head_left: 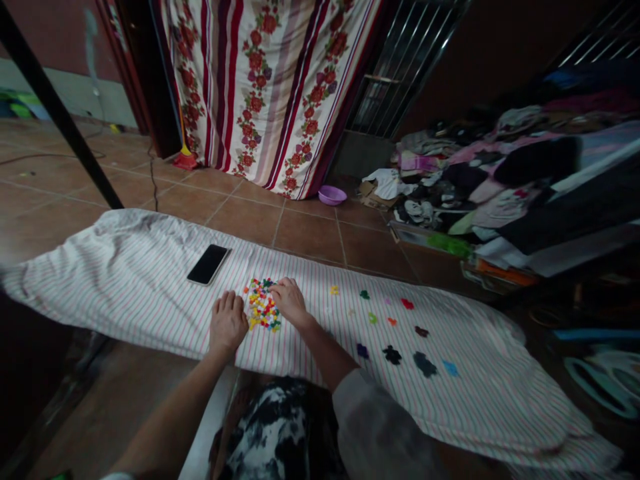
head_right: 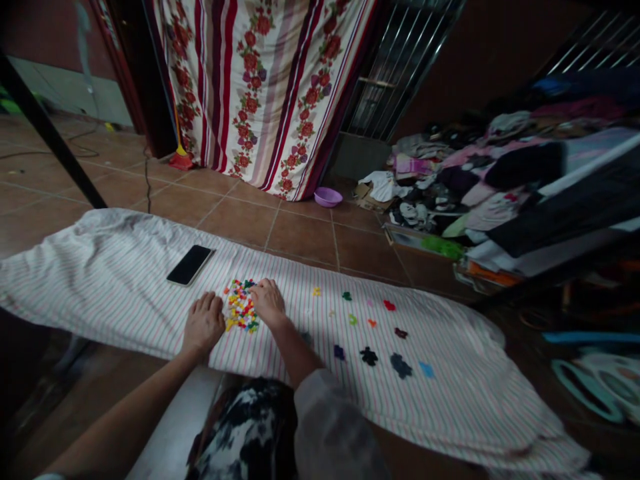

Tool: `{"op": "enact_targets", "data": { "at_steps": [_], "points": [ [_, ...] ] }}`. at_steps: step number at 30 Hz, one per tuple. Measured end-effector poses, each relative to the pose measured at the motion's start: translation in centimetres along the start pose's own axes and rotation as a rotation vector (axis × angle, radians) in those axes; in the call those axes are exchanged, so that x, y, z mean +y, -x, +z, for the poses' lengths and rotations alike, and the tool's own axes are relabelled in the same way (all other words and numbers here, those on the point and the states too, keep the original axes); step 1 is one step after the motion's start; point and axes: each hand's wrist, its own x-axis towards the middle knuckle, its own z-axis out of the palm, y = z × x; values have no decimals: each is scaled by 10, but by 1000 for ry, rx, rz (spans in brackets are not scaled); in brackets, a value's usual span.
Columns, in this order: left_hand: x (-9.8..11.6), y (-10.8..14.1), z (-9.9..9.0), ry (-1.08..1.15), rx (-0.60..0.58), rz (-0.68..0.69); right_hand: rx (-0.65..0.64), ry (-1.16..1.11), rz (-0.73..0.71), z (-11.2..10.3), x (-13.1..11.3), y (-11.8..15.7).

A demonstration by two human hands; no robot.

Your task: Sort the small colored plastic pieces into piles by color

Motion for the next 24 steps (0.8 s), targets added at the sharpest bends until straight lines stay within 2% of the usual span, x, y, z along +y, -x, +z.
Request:
{"op": "enact_targets", "data": {
  "at_steps": [8,16,24],
  "points": [
    [0,-1,-1,15,-7,-15,-59,49,5,8,-11,-13],
    [0,-1,0,61,18,-20,-95,139,83,14,-20,-22],
    [0,-1,0,55,19,-12,-42,33,122,11,-19,-12]
  ]
}}
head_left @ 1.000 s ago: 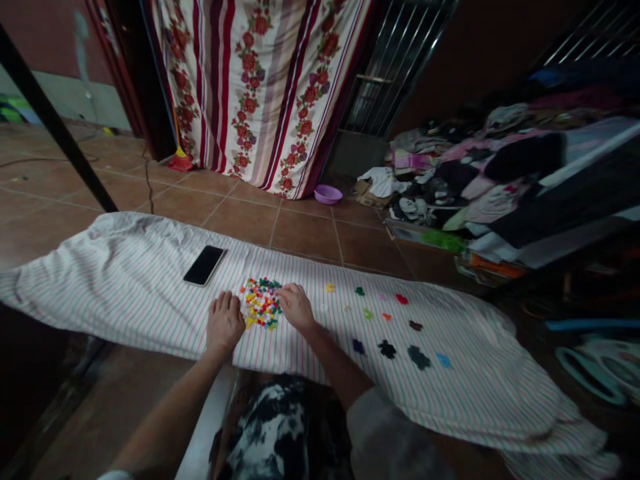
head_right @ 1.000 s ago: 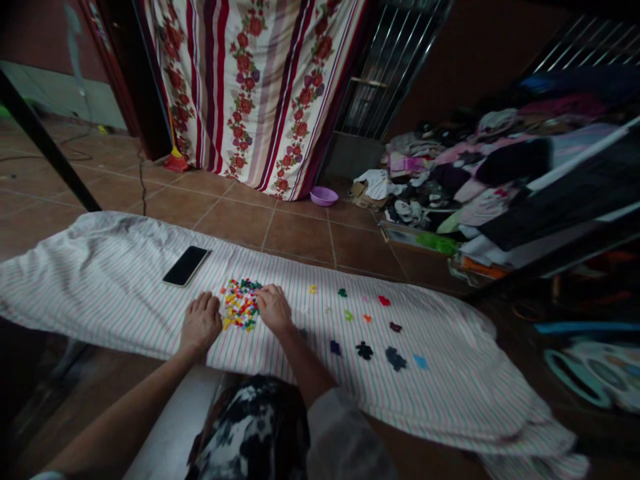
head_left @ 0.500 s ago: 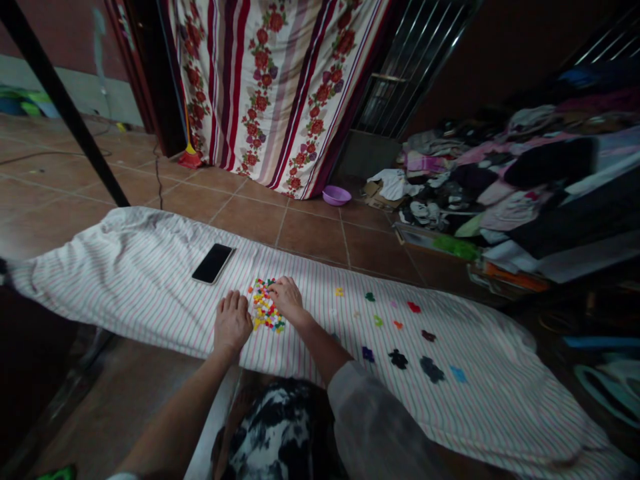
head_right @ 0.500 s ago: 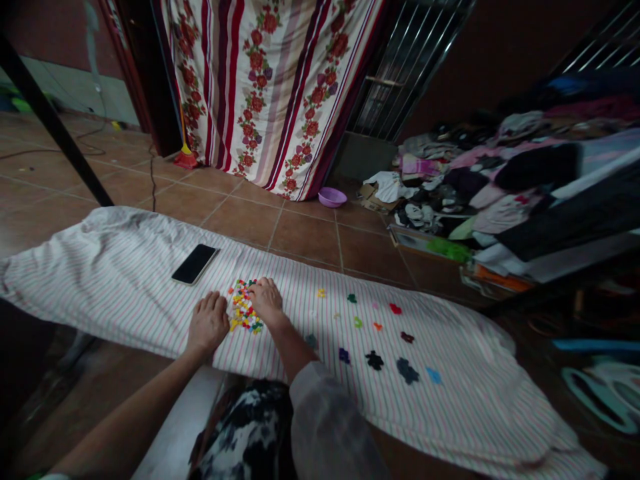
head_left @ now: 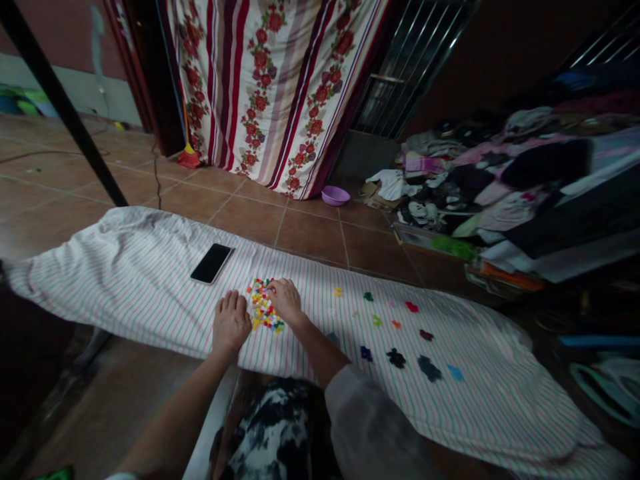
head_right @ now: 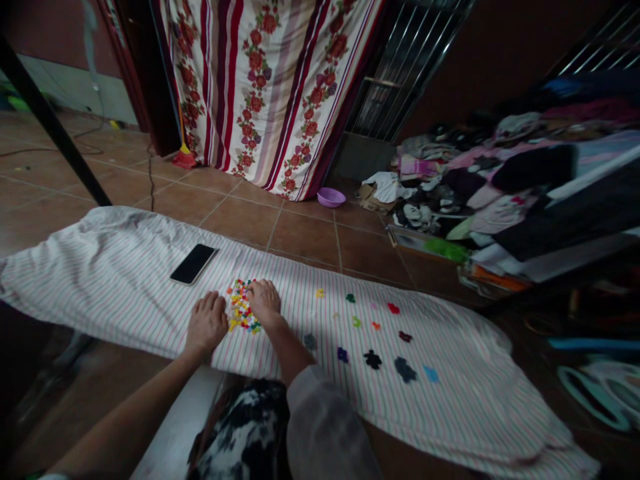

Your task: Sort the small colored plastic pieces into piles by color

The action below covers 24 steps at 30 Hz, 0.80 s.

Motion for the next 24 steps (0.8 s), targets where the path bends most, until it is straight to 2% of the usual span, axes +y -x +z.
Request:
{"op": "enact_targets", "data": {
  "at_steps": [10,15,24],
  "points": [
    [-2,1,2,-30,22,23,112,-160,76,-12,14,34],
    [-1,2,-6,-17,-8,17,158,-185,133,-19,26,61],
    [3,2,-16,-33,-49,11,334,-182,217,-32,75,128]
  ]
}}
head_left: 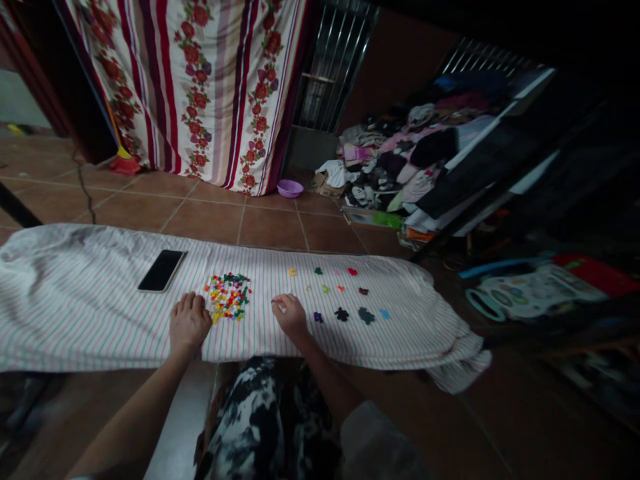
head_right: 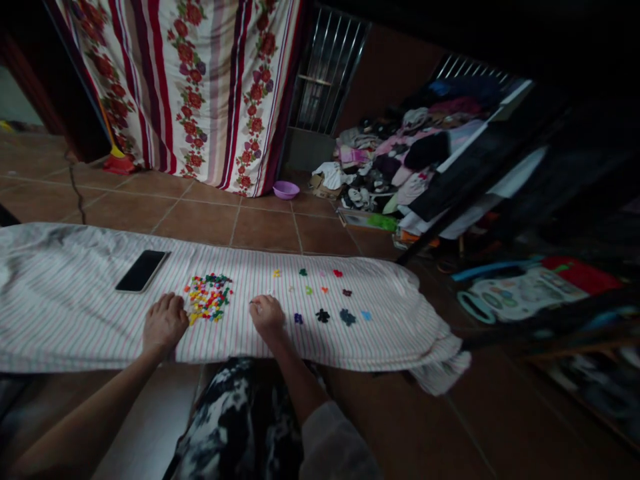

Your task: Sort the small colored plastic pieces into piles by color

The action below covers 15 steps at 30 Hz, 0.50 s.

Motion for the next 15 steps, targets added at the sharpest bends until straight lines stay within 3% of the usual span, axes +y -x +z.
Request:
{"op": "enact_targets", "data": {
  "at_steps": [9,15],
  "points": [
    [0,1,-4,-27,-53,9,254,-93,209,-63,79,47],
    [4,1,-11,-47,-86,10,426,-55,369,-99,135,62]
  ]
}}
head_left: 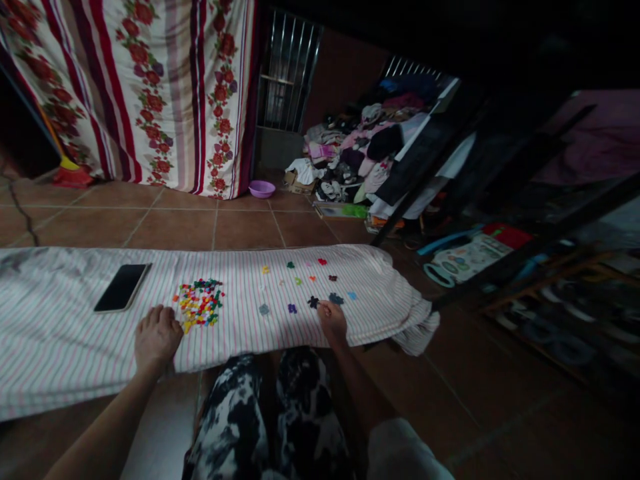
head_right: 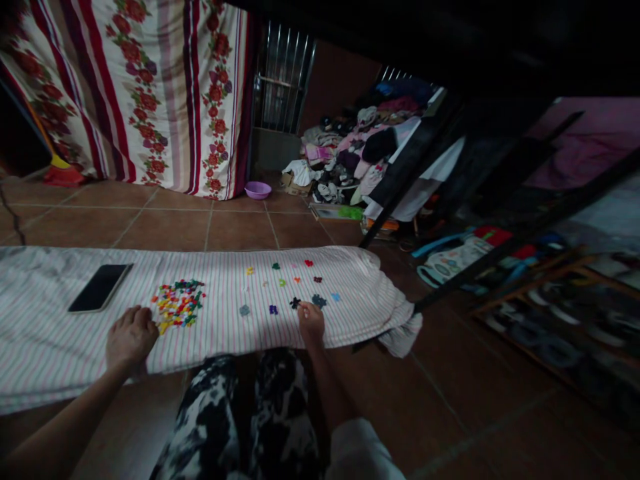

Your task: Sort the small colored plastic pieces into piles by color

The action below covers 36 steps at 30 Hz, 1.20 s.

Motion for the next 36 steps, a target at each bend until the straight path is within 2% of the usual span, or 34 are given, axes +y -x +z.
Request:
{"op": "enact_targets", "data": {
  "at_steps": [5,13,18,25,31,36],
  "points": [
    [3,0,-6,-29,-28,2,78,23,140,-16,29,-13],
    [5,0,-9,-26,-33,14,134,60,167,-24,52,-21],
    [6,0,-10,-60,-55,25,136,78,146,-28,61,-31],
    [6,-1,-9,-34,-66,-12,126,131,50,-24,63,-43],
    [7,-1,-10,-10,-72,-14,102,176,11,-20,70,-43],
    [7,-1,-11,-1,-55,1,137,162,-24,-23,68,-40]
  ]
}}
